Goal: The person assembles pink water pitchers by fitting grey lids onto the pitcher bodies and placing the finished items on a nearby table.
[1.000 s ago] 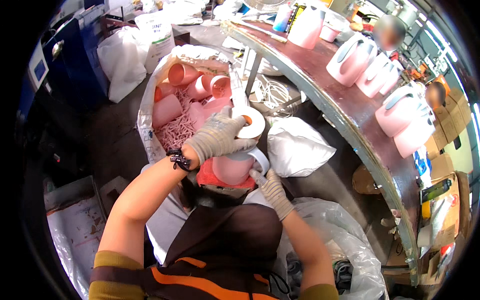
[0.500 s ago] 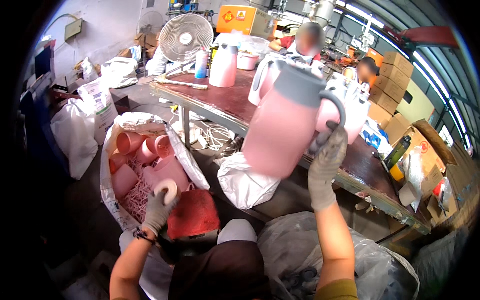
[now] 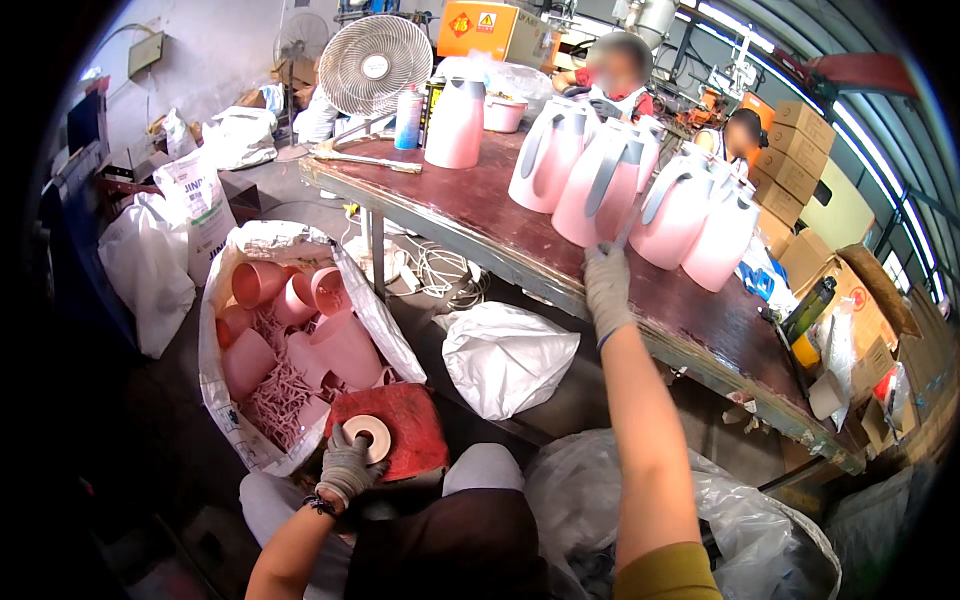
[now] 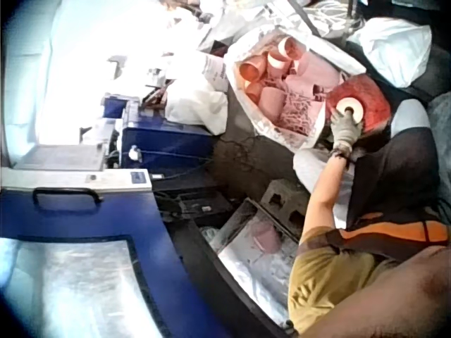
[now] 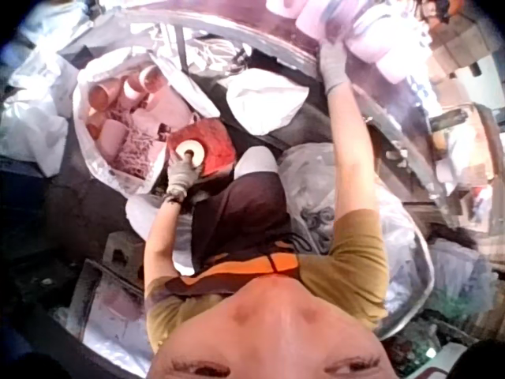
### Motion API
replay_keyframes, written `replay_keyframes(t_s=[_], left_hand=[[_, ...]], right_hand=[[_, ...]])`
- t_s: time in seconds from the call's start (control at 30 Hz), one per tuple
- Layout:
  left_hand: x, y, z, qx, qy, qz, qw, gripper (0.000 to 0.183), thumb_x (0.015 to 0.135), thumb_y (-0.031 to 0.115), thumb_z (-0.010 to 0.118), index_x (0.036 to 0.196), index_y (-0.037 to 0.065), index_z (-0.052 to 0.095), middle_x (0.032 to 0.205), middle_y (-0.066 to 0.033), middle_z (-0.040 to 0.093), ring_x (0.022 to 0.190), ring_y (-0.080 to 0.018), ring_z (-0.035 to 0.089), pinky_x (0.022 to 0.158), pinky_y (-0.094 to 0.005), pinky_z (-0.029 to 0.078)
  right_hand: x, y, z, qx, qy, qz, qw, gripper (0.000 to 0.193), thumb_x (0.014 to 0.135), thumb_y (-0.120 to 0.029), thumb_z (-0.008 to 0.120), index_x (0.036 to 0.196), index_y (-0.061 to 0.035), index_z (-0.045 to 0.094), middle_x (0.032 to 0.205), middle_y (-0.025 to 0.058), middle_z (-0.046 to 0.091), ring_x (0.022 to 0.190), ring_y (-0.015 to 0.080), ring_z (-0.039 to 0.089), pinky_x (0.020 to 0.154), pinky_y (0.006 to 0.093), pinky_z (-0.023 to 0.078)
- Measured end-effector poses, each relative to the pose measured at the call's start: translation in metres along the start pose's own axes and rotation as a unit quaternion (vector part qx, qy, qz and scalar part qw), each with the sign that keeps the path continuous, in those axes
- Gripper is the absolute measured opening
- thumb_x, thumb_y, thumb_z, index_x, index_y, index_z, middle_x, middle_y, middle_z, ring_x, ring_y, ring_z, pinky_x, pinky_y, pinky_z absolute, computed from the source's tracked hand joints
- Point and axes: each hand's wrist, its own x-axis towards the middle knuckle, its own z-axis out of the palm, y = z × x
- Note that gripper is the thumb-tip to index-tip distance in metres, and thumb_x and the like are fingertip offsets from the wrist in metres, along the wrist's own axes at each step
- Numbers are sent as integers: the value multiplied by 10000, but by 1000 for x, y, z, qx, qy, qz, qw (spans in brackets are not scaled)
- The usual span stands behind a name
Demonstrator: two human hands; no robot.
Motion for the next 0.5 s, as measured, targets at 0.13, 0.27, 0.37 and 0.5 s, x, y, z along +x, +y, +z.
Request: replay_keyframes(t_s=[0.13, 0.27, 0.37, 0.5], left_hand=[[1, -38, -27, -155, 16, 14, 988, 685, 748, 470, 756, 1299, 140, 519, 1320, -288, 492, 1139, -433, 543, 967, -486, 450], [-34, -147, -83, -264, 205, -103, 937, 556, 827, 384, 699, 1236, 30, 569, 1095, -223, 638, 1043, -369, 600, 900, -452, 478], [-120, -253, -121, -200, 257, -221, 919, 535, 851, 330, 682, 1271, 26, 550, 1154, -220, 623, 1089, -374, 587, 934, -436, 469], [-283, -346, -108, 100, 222, -495, 834, 527, 894, 322, 612, 1341, 60, 518, 1326, -227, 558, 1264, -387, 488, 1027, -420, 428]], right_hand=[[-102, -23, 34, -68, -16, -201, 977, 266, 911, -190, 616, 1131, -41, 615, 1081, 176, 657, 1024, 321, 621, 922, 405, 477], [-205, -31, 45, -60, -239, -210, 946, 241, 897, -169, 638, 1108, -54, 622, 1061, 176, 651, 1002, 316, 627, 895, 390, 488], [-255, -9, 51, -73, -364, -285, 884, 252, 892, -153, 652, 1117, -45, 622, 1051, 161, 654, 1014, 292, 624, 900, 370, 483], [-280, 56, 41, -154, -369, -218, 890, 300, 937, -227, 604, 1101, 21, 646, 1076, 160, 670, 1048, 311, 602, 947, 422, 446]])
